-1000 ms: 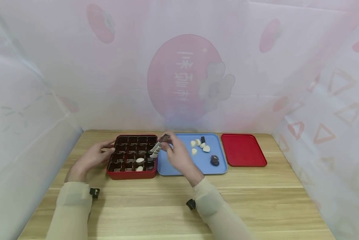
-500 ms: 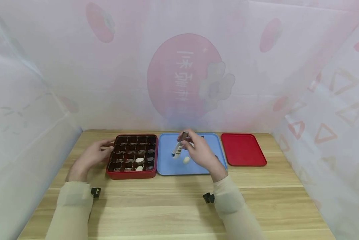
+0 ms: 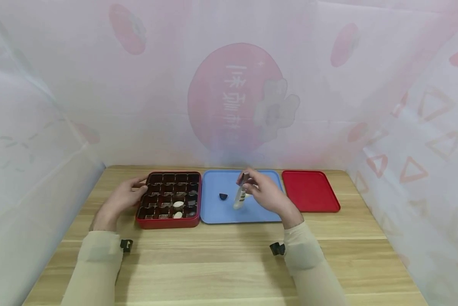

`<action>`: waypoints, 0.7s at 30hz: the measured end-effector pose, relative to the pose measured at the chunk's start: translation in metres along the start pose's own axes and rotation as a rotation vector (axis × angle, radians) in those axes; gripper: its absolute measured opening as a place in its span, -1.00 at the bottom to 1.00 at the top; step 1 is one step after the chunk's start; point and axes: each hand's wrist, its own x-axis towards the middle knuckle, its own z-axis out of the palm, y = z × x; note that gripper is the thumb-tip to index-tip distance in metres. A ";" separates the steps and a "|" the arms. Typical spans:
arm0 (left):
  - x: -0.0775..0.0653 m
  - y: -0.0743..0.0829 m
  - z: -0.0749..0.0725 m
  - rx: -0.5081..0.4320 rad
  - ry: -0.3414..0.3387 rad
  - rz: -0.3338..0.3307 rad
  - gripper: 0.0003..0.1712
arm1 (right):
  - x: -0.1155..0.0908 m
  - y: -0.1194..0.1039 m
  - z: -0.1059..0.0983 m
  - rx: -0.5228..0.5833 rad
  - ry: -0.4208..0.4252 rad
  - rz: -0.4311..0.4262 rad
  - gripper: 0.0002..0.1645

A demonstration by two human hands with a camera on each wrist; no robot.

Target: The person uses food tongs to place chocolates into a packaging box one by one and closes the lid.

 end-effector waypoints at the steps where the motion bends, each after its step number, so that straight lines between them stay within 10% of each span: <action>1: 0.000 0.000 0.000 0.006 0.000 0.001 -0.30 | 0.000 0.001 0.000 -0.009 0.000 0.004 -0.79; 21: 0.003 -0.004 0.001 -0.035 -0.023 -0.014 -0.30 | 0.006 0.020 0.008 -0.066 -0.025 0.019 -0.78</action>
